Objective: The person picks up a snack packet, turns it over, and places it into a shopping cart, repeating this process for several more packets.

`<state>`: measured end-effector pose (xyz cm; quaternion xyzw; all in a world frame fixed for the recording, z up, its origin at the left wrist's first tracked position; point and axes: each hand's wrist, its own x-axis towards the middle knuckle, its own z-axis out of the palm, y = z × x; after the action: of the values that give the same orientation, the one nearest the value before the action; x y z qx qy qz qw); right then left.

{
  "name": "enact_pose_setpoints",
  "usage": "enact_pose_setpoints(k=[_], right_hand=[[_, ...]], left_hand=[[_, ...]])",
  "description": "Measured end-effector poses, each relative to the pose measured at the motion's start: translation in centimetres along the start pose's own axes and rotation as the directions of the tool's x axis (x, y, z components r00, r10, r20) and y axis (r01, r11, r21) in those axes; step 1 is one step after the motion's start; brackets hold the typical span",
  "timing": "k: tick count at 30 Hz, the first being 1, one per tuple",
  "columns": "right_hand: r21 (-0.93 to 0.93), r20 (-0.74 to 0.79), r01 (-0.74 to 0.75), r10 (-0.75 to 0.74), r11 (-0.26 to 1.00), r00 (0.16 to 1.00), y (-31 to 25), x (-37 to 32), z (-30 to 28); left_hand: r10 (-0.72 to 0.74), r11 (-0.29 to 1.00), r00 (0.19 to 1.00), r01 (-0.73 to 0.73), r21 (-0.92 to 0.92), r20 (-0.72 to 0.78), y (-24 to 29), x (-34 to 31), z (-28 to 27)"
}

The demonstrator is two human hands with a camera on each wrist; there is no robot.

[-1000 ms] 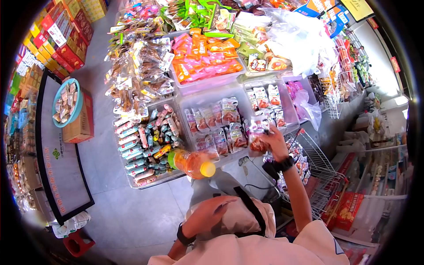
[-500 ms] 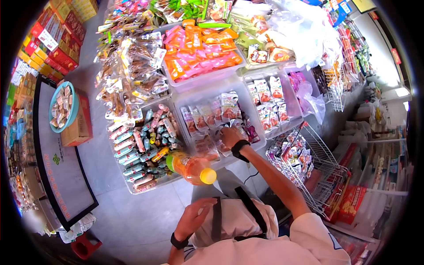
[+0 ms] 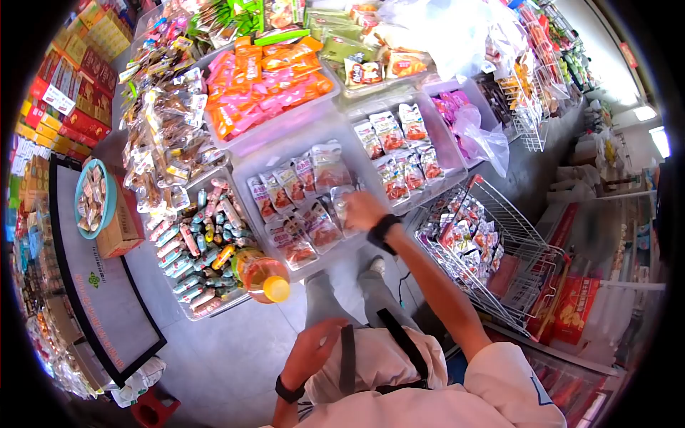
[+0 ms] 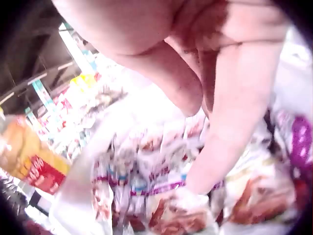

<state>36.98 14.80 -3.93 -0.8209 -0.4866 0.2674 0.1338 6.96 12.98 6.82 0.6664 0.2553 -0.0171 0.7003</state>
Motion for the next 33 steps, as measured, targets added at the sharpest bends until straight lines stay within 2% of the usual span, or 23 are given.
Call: enact_pose_setpoints(k=[1, 3, 4, 5, 6, 7, 8, 9, 11, 12, 13, 15, 17, 18, 19, 20, 23, 25, 27, 28, 31, 32, 33], right_hand=[[0.149, 0.0, -0.084, 0.085, 0.985, 0.996, 0.1, -1.7, -3.5], [0.586, -0.029, -0.167, 0.227, 0.793, 0.974, 2.8, -6.3, -7.9], [0.644, -0.071, -0.133, 0.231, 0.754, 0.97, 4.4, -8.7, -10.0], [0.674, -0.033, -0.265, 0.387, 0.689, 0.921, 7.0, -10.7, -11.0], [0.577, -0.132, -0.236, 0.375, 0.781, 0.918, 10.3, -12.7, -11.6], [0.653, -0.105, -0.29, 0.463, 0.699, 0.88, 14.6, -14.4, -11.3], [0.532, -0.177, -0.302, 0.452, 0.791, 0.874, 18.5, -16.4, -11.3], [0.625, -0.098, -0.39, 0.564, 0.676, 0.82, 21.9, -18.2, -11.1], [0.328, -0.225, -0.462, 0.544, 0.824, 0.808, 34.6, -21.1, -6.4], [0.454, -0.057, -0.588, 0.68, 0.67, 0.731, 34.3, -22.8, -8.0], [0.429, 0.036, -0.688, 0.75, 0.586, 0.661, 39.0, -24.0, -6.2], [0.397, 0.047, -0.697, 0.745, 0.597, 0.665, 46.9, -27.1, -2.3], [0.243, -0.054, -0.496, 0.522, 0.834, 0.851, 59.2, -29.5, 6.9], [0.493, -0.032, -0.594, 0.695, 0.636, 0.718, 58.5, -30.5, 7.7], [0.323, -0.023, -0.626, 0.667, 0.71, 0.745, 59.1, -30.9, 8.9], [0.242, -0.034, -0.685, 0.712, 0.687, 0.701, 64.1, -30.7, 16.4], [0.467, -0.056, -0.656, 0.761, 0.593, 0.647, 58.3, -31.2, 12.1], [0.454, -0.161, -0.677, 0.801, 0.579, 0.577, 55.5, -30.7, 10.2], [0.428, -0.213, -0.675, 0.793, 0.601, 0.571, 53.6, -29.9, 8.2], [0.393, -0.275, -0.673, 0.778, 0.627, 0.564, 53.3, -29.7, 7.4], [0.346, -0.248, -0.658, 0.742, 0.668, 0.623, 52.6, -28.8, 5.3], [0.29, -0.355, -0.714, 0.764, 0.637, 0.538, 52.3, -28.7, 4.7], [0.32, -0.378, -0.799, 0.842, 0.509, 0.385, 52.3, -28.3, 4.4]], left_hand=[[-0.039, 0.999, 0.999, 0.038, -0.026, -0.016, -0.2, 0.3, 0.8], [-0.085, 0.996, 0.996, 0.084, -0.04, -0.033, -0.6, 0.8, 2.9], [-0.075, 0.997, 0.996, 0.074, -0.029, -0.057, -0.8, 1.2, 4.1], [-0.063, 0.998, 0.995, 0.062, -0.018, -0.082, -1.0, 1.8, 5.3], [-0.068, 0.998, 0.994, 0.068, -0.006, -0.084, -1.3, 2.4, 6.6], [-0.092, 0.995, 0.993, 0.094, 0.019, -0.073, -1.6, 3.0, 8.0], [-0.118, 0.992, 0.991, 0.121, 0.044, -0.063, -2.0, 3.6, 9.4], [-0.126, 0.99, 0.99, 0.13, 0.054, -0.069, -2.7, 4.2, 10.9], [-0.156, 0.988, 0.986, 0.155, -0.012, -0.056, -4.4, 5.1, 13.6], [-0.195, 0.98, 0.978, 0.191, -0.059, -0.07, -4.9, 5.2, 14.9], [-0.203, 0.979, 0.977, 0.201, -0.04, -0.062, -6.2, 5.1, 16.0], [-0.39, 0.92, 0.918, 0.385, -0.073, -0.077, -10.1, 5.2, 17.7], [-0.459, 0.878, 0.887, 0.446, -0.173, -0.044, -13.8, 4.4, 19.1], [-0.522, 0.821, 0.853, 0.499, -0.277, -0.013, -14.8, 4.0, 19.5], [-0.522, 0.821, 0.853, 0.507, -0.26, 0.014, -15.0, 3.8, 20.0], [-0.562, 0.795, 0.826, 0.529, -0.296, -0.034, -15.0, 3.5, 20.7], [-0.636, 0.745, 0.762, 0.565, -0.356, -0.123, -16.3, 1.8, 22.3], [-0.676, 0.719, 0.715, 0.587, -0.373, -0.178, -17.3, -0.3, 22.5], [-0.651, 0.709, 0.74, 0.513, -0.485, -0.169, -18.1, -1.9, 22.9], [-0.661, 0.721, 0.725, 0.541, -0.433, -0.194, -18.0, -2.3, 23.4], [-0.662, 0.715, 0.718, 0.521, -0.465, -0.213, -17.9, -3.4, 24.6], [-0.683, 0.696, 0.695, 0.527, -0.488, -0.223, -18.0, -3.6, 25.0], [-0.683, 0.697, 0.693, 0.523, -0.491, -0.231, -17.9, -3.8, 25.3]])
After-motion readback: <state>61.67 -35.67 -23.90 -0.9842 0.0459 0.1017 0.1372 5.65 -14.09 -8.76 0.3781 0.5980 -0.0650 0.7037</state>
